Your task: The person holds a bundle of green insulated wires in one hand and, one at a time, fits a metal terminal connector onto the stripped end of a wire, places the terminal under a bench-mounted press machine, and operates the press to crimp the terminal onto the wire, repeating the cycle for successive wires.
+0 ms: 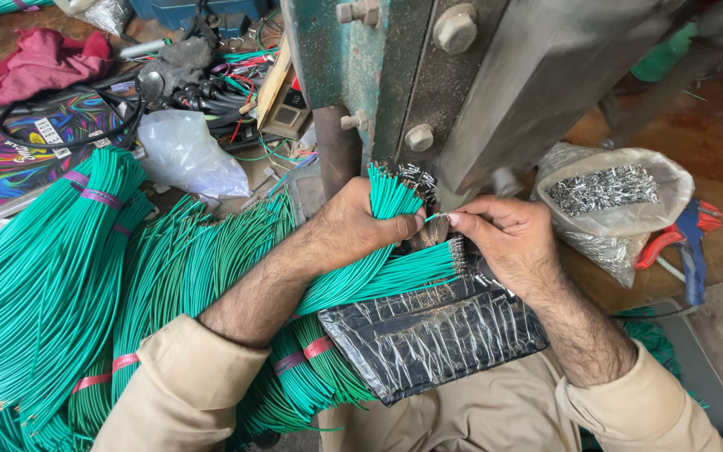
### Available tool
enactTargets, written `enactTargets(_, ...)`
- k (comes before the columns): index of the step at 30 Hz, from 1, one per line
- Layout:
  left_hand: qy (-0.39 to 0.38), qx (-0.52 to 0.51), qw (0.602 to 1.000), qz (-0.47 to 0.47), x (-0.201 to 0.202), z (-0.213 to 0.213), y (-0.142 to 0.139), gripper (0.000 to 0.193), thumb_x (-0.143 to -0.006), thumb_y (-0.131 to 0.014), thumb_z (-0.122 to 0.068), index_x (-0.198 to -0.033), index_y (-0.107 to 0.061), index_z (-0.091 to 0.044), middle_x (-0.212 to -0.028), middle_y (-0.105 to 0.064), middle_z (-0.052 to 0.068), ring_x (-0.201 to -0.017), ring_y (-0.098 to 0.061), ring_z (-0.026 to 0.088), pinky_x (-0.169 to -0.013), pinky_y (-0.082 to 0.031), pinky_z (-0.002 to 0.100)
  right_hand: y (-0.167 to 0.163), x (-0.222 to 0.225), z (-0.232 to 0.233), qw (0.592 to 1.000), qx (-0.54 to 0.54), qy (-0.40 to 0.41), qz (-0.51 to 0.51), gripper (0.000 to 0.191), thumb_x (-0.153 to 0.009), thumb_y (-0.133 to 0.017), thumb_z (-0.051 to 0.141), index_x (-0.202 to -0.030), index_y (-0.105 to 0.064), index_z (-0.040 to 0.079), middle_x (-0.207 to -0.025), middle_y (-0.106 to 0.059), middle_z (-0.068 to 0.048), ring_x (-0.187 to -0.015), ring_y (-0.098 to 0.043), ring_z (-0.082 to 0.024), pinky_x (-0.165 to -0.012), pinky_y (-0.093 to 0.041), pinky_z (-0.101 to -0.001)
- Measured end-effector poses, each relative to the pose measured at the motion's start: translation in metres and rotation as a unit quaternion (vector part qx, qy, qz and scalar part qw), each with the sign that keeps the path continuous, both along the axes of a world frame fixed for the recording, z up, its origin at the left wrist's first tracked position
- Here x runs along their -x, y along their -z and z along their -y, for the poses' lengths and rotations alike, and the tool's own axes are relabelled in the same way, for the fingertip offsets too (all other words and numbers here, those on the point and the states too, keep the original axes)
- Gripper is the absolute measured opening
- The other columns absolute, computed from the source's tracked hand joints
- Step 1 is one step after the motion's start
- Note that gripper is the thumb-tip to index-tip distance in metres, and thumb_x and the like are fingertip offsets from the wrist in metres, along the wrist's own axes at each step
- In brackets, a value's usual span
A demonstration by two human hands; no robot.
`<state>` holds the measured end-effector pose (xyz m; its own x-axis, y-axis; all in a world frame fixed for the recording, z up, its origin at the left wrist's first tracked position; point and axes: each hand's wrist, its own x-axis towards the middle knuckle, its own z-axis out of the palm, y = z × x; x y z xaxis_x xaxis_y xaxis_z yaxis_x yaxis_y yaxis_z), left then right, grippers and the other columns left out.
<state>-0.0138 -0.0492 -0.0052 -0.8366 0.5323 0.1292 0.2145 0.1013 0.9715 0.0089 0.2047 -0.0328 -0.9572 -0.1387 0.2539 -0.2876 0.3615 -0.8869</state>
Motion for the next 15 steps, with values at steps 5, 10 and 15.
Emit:
enactTargets(5,-0.012,0.008,1.0,0.014,-0.002,-0.002,-0.002,0.019,-0.09,-0.075,-0.016,-0.105,-0.076,-0.004,-0.089,-0.077,0.002,-0.084,-0.069,0.009,-0.079,-0.059,0.03,0.0,0.002,-0.004,1.0,0.008,-0.003,-0.007,0.01,-0.092,-0.076,0.007,-0.099,-0.078,0.0,-0.087,-0.078,-0.001,-0.079,-0.069,-0.005,-0.074,-0.057,-0.0215)
enactTargets(10,-0.004,-0.004,1.0,-0.002,-0.001,-0.004,-0.002,0.021,-0.09,-0.076,-0.019,-0.105,-0.075,-0.005,-0.091,-0.076,0.001,-0.085,-0.069,0.009,-0.08,-0.059,0.03,0.001,-0.001,-0.002,1.0,0.008,-0.001,-0.012,0.008,-0.095,-0.075,0.005,-0.099,-0.076,-0.001,-0.089,-0.077,-0.004,-0.082,-0.068,-0.007,-0.075,-0.056,-0.0227)
enactTargets(15,-0.005,0.016,1.0,0.006,-0.004,-0.002,-0.004,0.021,-0.092,-0.077,-0.022,-0.099,-0.076,-0.002,-0.084,-0.075,0.003,-0.08,-0.067,0.011,-0.075,-0.058,0.031,-0.005,-0.009,-0.002,0.995,0.076,-0.063,0.008,0.014,-0.097,-0.07,0.004,-0.109,-0.073,-0.003,-0.101,-0.077,-0.007,-0.091,-0.07,-0.008,-0.08,-0.058,-0.0226)
